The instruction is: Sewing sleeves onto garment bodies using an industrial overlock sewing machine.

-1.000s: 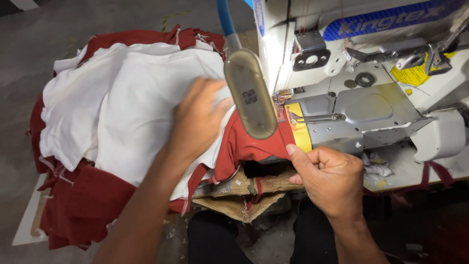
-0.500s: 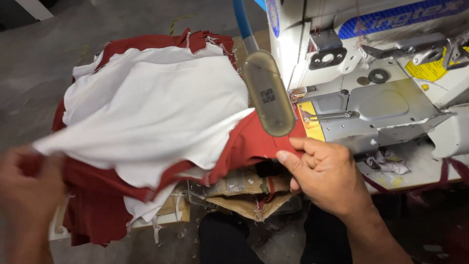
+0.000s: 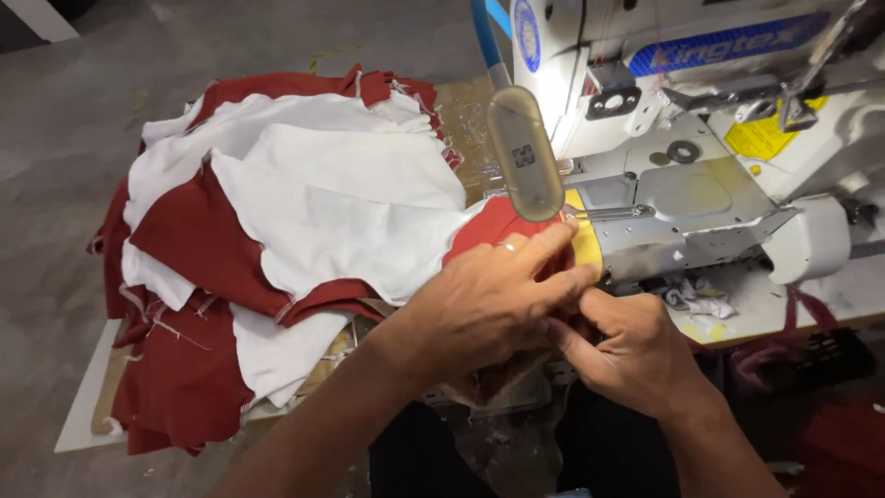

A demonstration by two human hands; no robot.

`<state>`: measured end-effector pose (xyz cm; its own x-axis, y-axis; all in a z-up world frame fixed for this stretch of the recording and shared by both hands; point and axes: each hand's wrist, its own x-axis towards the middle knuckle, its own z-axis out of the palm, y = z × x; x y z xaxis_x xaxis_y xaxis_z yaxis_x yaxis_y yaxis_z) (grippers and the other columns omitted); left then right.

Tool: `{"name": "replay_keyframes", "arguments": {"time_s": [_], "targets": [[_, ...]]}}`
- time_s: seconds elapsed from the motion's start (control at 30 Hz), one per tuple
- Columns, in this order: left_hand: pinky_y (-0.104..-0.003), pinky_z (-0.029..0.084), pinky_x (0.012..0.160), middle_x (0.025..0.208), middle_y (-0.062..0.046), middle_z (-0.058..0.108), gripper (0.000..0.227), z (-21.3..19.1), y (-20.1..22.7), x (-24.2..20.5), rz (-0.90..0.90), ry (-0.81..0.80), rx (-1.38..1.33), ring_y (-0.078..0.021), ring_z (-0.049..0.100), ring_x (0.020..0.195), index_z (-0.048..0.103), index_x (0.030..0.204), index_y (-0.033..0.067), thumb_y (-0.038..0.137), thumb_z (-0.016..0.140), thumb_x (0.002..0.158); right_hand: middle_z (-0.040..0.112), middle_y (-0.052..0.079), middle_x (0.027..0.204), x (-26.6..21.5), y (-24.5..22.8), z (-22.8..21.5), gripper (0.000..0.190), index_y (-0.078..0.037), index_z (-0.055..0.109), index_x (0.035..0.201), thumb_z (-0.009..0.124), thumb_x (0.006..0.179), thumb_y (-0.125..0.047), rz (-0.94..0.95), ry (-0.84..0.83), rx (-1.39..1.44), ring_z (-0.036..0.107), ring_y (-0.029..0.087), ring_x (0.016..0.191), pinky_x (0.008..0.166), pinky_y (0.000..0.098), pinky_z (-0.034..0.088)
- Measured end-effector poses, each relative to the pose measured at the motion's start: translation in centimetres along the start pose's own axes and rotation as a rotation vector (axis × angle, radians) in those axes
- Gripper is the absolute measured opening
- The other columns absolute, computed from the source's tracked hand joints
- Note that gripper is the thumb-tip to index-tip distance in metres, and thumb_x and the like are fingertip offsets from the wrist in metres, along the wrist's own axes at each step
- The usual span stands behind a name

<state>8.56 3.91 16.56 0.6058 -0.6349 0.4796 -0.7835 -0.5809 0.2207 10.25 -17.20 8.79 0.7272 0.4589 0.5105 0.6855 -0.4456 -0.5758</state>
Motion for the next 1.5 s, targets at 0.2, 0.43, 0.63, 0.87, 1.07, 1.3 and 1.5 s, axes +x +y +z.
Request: {"name": "replay_keyframes", "arguments": {"time_s": [0.2, 0.43, 0.63, 0.87, 1.07, 1.3, 1.5], "targets": [[-0.039, 0.043, 0.046, 0.079, -0.001, 0.049, 0.018, -0.7, -0.5, -0.4, -0.034, -0.119, 0.301, -0.0236, 0.054, 0.066, 0.048, 0.086, 0.0146, 0.021, 0.049, 0.102, 0.057, -0.001, 0.050, 2.3, -0.9, -2.0, 0.022, -0.013, 0.070, 0.111, 0.070, 0.089, -0.017, 0.074, -0.131, 0.188, 0.052, 0.012, 0.045, 0.048, 0.0286, 0.047], [-0.041, 0.048, 0.048, 0.081, 0.001, 0.052, 0.017, 1.1, -2.5, 0.0, 0.007, -0.085, 0.573, -0.0251, 0.061, 0.067, 0.053, 0.095, 0.0194, 0.035, 0.049, 0.100, 0.073, 0.003, 0.046, 0.9, 1.4, -0.9, 0.018, -0.011, 0.077, 0.076, 0.069, 0.090, -0.019, 0.179, -0.163, 0.395, 0.071, 0.012, 0.042, 0.043, 0.0275, 0.057], [-0.046, 0.054, 0.052, 0.076, 0.000, 0.050, 0.014, 1.0, -5.5, 1.3, -0.013, -0.189, 0.433, -0.0300, 0.063, 0.072, 0.058, 0.095, 0.0165, 0.024, 0.048, 0.101, 0.071, 0.005, 0.046, 0.5, 3.6, 0.8, 0.019, -0.010, 0.076, 0.076, 0.069, 0.092, -0.018, 0.140, -0.094, 0.419, 0.071, 0.014, 0.043, 0.043, 0.0270, 0.057], [-0.036, 0.037, 0.036, 0.071, -0.006, 0.060, 0.020, -1.7, -2.4, 2.8, 0.267, -0.078, 0.432, -0.0220, 0.057, 0.053, 0.060, 0.096, 0.0064, 0.024, 0.067, 0.101, 0.069, -0.006, 0.053, 1.9, 3.8, 1.1, 0.008, -0.012, 0.072, 0.097, 0.067, 0.095, -0.017, 0.087, -0.070, 0.358, 0.060, 0.002, 0.044, 0.051, 0.0177, 0.052], [-0.037, 0.029, 0.039, 0.060, 0.005, 0.046, 0.038, 1.3, 0.7, 2.5, 0.075, -0.173, 0.666, -0.0168, 0.045, 0.045, 0.048, 0.068, 0.0243, 0.043, 0.064, 0.097, 0.070, -0.005, 0.062, 2.3, 4.2, 0.0, 0.040, -0.013, 0.065, 0.074, 0.052, 0.101, -0.040, 0.003, -0.156, 0.392, 0.064, 0.006, 0.052, 0.050, 0.0213, 0.049], [-0.033, 0.026, 0.040, 0.063, 0.007, 0.042, 0.022, 1.8, 1.0, 2.6, 0.077, -0.263, 0.731, -0.0129, 0.039, 0.044, 0.051, 0.072, 0.0254, 0.010, 0.065, 0.078, 0.046, -0.007, 0.058, 2.2, 5.1, -0.1, 0.032, -0.014, 0.062, 0.080, 0.056, 0.100, -0.039, 0.021, -0.176, 0.352, 0.039, 0.009, 0.051, 0.048, 0.0260, 0.036], [-0.031, 0.028, 0.040, 0.063, 0.008, 0.041, 0.029, 1.6, 0.5, 2.8, 0.083, -0.200, 0.773, -0.0113, 0.040, 0.046, 0.045, 0.070, 0.0273, 0.012, 0.064, 0.086, 0.060, -0.006, 0.057, 2.6, 4.9, -0.3, 0.029, -0.014, 0.059, 0.073, 0.062, 0.099, -0.026, -0.005, -0.181, 0.351, 0.049, 0.009, 0.047, 0.048, 0.0251, 0.041]]}}
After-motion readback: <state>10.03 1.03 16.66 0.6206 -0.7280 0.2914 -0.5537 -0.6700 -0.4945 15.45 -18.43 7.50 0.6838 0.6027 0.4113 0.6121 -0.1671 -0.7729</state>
